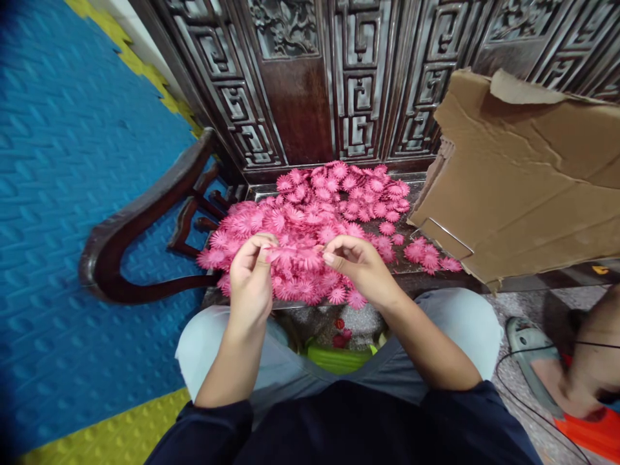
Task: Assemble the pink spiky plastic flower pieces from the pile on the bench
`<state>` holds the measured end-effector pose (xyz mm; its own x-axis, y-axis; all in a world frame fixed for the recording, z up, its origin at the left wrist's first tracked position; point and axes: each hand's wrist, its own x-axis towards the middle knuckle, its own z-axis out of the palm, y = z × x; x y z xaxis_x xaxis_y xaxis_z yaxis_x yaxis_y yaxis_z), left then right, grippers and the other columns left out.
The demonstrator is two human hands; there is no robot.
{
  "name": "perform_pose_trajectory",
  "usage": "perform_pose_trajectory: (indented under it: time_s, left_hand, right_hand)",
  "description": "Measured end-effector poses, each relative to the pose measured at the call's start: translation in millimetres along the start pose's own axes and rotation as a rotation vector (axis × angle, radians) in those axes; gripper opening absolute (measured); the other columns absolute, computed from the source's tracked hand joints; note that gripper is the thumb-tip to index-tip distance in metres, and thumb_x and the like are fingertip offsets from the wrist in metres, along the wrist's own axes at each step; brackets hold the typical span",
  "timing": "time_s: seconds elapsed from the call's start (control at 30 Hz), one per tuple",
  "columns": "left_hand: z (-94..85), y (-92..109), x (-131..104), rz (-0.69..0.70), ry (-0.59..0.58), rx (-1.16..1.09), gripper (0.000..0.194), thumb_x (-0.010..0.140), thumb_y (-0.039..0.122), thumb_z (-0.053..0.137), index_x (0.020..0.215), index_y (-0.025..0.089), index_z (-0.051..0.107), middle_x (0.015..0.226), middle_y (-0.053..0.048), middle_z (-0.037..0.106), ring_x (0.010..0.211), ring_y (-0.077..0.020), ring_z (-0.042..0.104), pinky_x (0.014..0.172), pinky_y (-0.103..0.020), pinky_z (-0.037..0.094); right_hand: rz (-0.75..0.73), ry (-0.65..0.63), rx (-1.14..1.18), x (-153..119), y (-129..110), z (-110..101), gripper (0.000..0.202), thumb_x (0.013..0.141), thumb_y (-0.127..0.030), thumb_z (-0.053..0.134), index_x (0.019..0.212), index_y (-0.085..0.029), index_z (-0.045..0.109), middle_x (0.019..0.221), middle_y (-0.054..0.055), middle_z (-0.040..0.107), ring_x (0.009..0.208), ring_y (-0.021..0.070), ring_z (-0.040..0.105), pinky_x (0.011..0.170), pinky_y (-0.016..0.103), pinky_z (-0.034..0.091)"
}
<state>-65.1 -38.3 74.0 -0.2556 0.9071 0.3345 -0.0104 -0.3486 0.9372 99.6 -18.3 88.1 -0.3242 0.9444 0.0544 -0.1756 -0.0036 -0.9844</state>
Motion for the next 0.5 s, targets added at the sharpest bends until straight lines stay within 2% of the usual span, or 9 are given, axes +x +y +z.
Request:
perform_pose_trajectory:
  time_s: [0.1,0.17,0.23,0.3,0.33,0.4,0.5]
  left_hand:
    - [-6.4,-1,5,0.019,0.112,-0.021,0.023,0.083,0.04,0.055,0.072,0.019,0.051,0.075,-0.001,0.05,0.073,-0.0111,0.048,0.069,-0.025,0.04]
    - [-18.2,0,13,0.074,0.282,-0.005,0.028,0.084,0.043,0.051,0.071,0.019,0.046,0.074,0.0,0.048,0.071,-0.011,0.047,0.068,-0.026,0.04]
    - [-35.9,-1,27,0.193,0.479,0.058,0.028,0.085,0.041,0.05,0.069,0.02,0.042,0.073,0.001,0.046,0.072,-0.011,0.046,0.07,-0.027,0.04]
    - [-54.1,-8,42,0.313,0.642,0.18,0.02,0.085,0.033,0.052,0.072,0.019,0.047,0.073,0.002,0.046,0.071,-0.01,0.044,0.074,-0.028,0.038]
    - [-61.4,-15,49,0.323,0.676,0.284,0.017,0.084,0.032,0.053,0.074,0.019,0.051,0.075,0.002,0.048,0.073,-0.0105,0.046,0.075,-0.029,0.037]
    - [-69.7,-31,59,0.284,0.609,0.528,0.018,0.084,0.034,0.053,0.079,0.018,0.059,0.077,0.0,0.051,0.078,-0.0123,0.048,0.077,-0.031,0.036]
    - [-67.7,-58,65,0.148,0.447,0.852,0.016,0.08,0.033,0.059,0.081,0.019,0.066,0.081,-0.002,0.057,0.085,-0.0184,0.05,0.087,-0.039,0.031]
  right_hand:
    - [0.023,0.036,-0.006,0,3,-1,0.027,0.065,-0.041,0.072,0.066,-0.02,0.056,0.066,-0.002,0.051,0.061,0.0102,0.044,0.059,0.026,0.037]
    - [0.011,0.098,-0.005,1,3,-6,0.027,0.067,-0.041,0.07,0.065,-0.019,0.054,0.064,-0.002,0.049,0.06,0.0104,0.042,0.059,0.026,0.036]
    - [-0.021,0.18,0.005,3,1,-14,0.025,0.07,-0.039,0.069,0.065,-0.019,0.054,0.065,-0.002,0.048,0.061,0.0104,0.042,0.062,0.026,0.036]
    - [-0.029,0.227,0.02,5,-1,-22,0.021,0.07,-0.036,0.069,0.068,-0.019,0.056,0.065,-0.002,0.049,0.062,0.0104,0.044,0.064,0.026,0.036]
    - [-0.023,0.227,0.025,5,-2,-24,0.02,0.07,-0.035,0.069,0.069,-0.019,0.057,0.066,-0.002,0.05,0.063,0.0106,0.045,0.065,0.026,0.037]
    - [-0.004,0.197,0.026,6,-3,-24,0.019,0.07,-0.034,0.069,0.071,-0.019,0.057,0.067,-0.001,0.052,0.064,0.011,0.047,0.066,0.026,0.037]
    - [0.014,0.134,-0.019,5,-3,-18,0.019,0.071,-0.035,0.068,0.07,-0.02,0.057,0.067,-0.002,0.052,0.063,0.0113,0.047,0.065,0.027,0.038]
